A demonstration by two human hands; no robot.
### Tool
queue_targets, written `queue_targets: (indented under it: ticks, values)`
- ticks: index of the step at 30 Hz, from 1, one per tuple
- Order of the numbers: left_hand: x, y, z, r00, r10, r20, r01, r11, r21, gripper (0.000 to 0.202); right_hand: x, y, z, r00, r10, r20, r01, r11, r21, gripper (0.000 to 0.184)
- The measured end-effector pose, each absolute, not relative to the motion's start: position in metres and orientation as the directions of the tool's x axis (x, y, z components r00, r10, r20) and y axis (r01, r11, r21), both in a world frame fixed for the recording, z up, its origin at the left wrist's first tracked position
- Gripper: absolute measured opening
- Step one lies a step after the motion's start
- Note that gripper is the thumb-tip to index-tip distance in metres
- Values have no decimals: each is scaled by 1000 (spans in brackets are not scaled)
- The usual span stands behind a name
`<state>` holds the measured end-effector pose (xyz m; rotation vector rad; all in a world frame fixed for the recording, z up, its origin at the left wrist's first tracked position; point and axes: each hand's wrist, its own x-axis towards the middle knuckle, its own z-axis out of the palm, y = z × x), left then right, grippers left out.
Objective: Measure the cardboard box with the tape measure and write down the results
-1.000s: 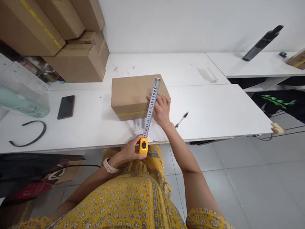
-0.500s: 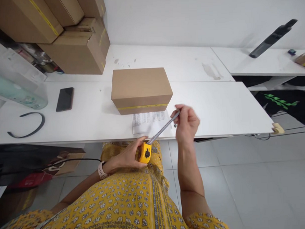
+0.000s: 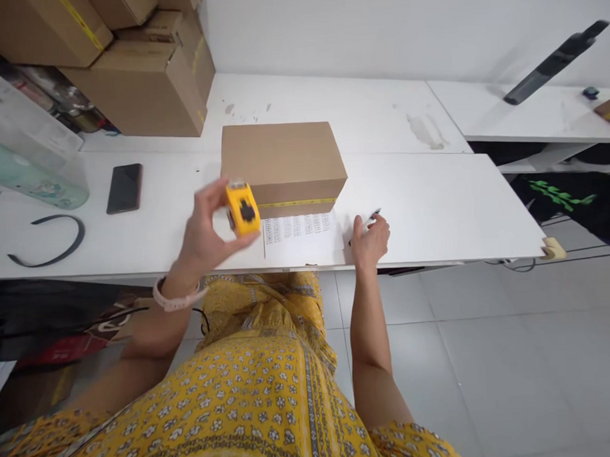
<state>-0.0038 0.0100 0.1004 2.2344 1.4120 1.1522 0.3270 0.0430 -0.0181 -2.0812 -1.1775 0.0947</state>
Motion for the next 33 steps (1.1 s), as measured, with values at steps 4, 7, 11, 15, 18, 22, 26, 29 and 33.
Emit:
queue_targets:
  ticks: [4,7,11,15,18,22,26,29,33]
  values:
    - [-3,77,137,186,845,501,843,-399,361,82,336,63,-24,521,847,107,762,-405,-506,60]
    - [2,113,141,212,885,413,889,-351,294,78,340,66,-26,478,876,73,781,-385,-492,50]
    - [6,131,128,252,881,401,879,-382,287,64,353,62,-28,495,862,104,703,-328,-631,42]
    - [15,91,94,171,812,558,842,-415,345,47,357,35,-18,580,815,-14,157,-128,-979,37]
    - [31,27,49,235,755,612,729,-553,403,30,348,1,4,519,853,50,-94,115,-989,37]
    - [46,-38,-9,434,736,520,624,-662,416,28,324,-38,34,461,863,207,30,218,-975,36]
    - [47,-43,-37,582,769,264,688,-639,344,50,289,-48,34,504,798,330,160,289,-944,35]
    - [48,-34,-44,602,779,178,717,-625,309,49,260,-42,21,484,834,263,126,231,-965,41]
    - [54,-34,-50,555,808,198,758,-589,279,45,231,-19,1,140,990,-19,-83,-8,-997,62]
